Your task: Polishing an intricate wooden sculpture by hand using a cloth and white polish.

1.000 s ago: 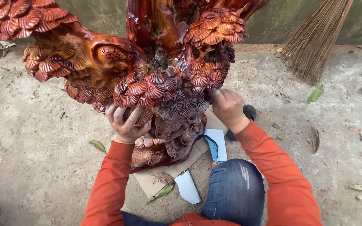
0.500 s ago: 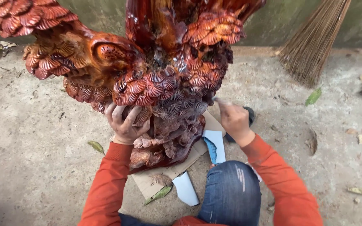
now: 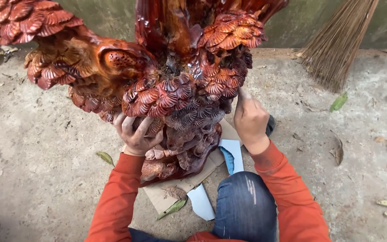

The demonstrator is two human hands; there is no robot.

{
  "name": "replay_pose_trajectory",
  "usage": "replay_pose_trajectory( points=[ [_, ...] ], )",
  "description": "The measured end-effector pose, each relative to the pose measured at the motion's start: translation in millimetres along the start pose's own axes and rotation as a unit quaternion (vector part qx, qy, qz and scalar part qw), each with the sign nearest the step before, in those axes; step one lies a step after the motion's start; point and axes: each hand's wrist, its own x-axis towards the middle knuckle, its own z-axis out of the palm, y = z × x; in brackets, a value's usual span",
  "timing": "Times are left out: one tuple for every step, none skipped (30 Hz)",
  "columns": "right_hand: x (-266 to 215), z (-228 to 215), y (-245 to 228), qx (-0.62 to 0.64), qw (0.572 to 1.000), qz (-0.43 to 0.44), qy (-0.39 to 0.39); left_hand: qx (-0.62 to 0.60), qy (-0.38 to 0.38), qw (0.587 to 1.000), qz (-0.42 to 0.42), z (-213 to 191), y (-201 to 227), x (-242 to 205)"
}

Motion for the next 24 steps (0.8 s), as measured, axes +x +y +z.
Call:
replay_pose_trajectory(
  points=[
    [-5,21,4,0.003,1.0,-0.004,-0.001,0.004,0.001,1.0,-0.003,2,-1,0],
    [-15,39,7,-0.031,0.999,-0.009,-0.03,-0.005,0.004,1.0,0.001,2,-2,-1],
    [-24,58,8,-0.066,0.996,-0.014,-0.06,-0.014,0.007,1.0,0.004,2,-4,-2],
    [-24,51,1,-0.064,0.996,-0.017,-0.06,-0.011,0.008,1.0,0.001,3,-2,2],
    [-23,43,-7,-0.123,0.989,-0.034,-0.077,-0.005,0.014,1.0,0.001,3,0,7],
    [-23,35,-17,-0.178,0.978,-0.051,-0.093,0.004,0.02,1.0,-0.001,1,3,10],
    [-23,31,-18,-0.175,0.978,-0.055,-0.094,0.008,0.02,1.0,-0.004,1,4,9],
    [-21,29,-21,-0.2,0.974,-0.071,-0.082,0.004,0.025,1.0,-0.003,1,4,11],
    [-18,26,-23,-0.225,0.968,-0.086,-0.07,0.0,0.03,1.0,-0.003,1,4,12],
    [-22,35,-16,-0.22,0.969,-0.088,-0.07,0.005,0.029,1.0,-0.003,0,4,12],
    [-26,44,-9,-0.188,0.975,-0.063,-0.1,0.002,0.027,1.0,-0.004,0,5,12],
    [-30,52,0,-0.157,0.978,-0.037,-0.131,-0.004,0.025,1.0,-0.005,1,6,12],
    [-31,53,-4,-0.154,0.979,-0.038,-0.132,0.0,0.023,1.0,-0.006,-2,5,10],
    [-31,53,-4,-0.157,0.98,-0.034,-0.118,-0.001,0.02,1.0,-0.008,-1,4,9],
    [-31,52,-4,-0.161,0.981,-0.029,-0.104,-0.002,0.016,1.0,-0.01,0,3,8],
    [-21,34,-20,-0.165,0.981,-0.028,-0.098,-0.005,0.022,1.0,-0.006,0,3,7],
    [-11,16,-36,-0.155,0.982,-0.042,-0.095,0.0,0.014,1.0,-0.012,0,3,5],
    [-4,-5,-53,-0.144,0.983,-0.055,-0.095,0.005,0.003,1.0,-0.019,-3,5,2],
    [0,1,-48,-0.147,0.983,-0.053,-0.092,0.002,0.006,1.0,-0.016,2,3,2],
    [-1,5,-46,-0.154,0.983,-0.041,-0.09,0.005,0.009,1.0,-0.021,4,2,-1],
    [-2,10,-43,-0.161,0.983,-0.029,-0.087,0.009,0.011,1.0,-0.025,6,0,-6],
    [-8,15,-37,-0.164,0.982,-0.026,-0.091,0.005,0.008,1.0,-0.026,3,1,-5],
    [-14,20,-32,-0.151,0.985,-0.017,-0.087,0.002,-0.001,1.0,-0.019,0,2,-4],
    [-16,27,-26,-0.136,0.987,-0.011,-0.079,0.002,-0.006,1.0,-0.012,-1,2,-1]
  ],
)
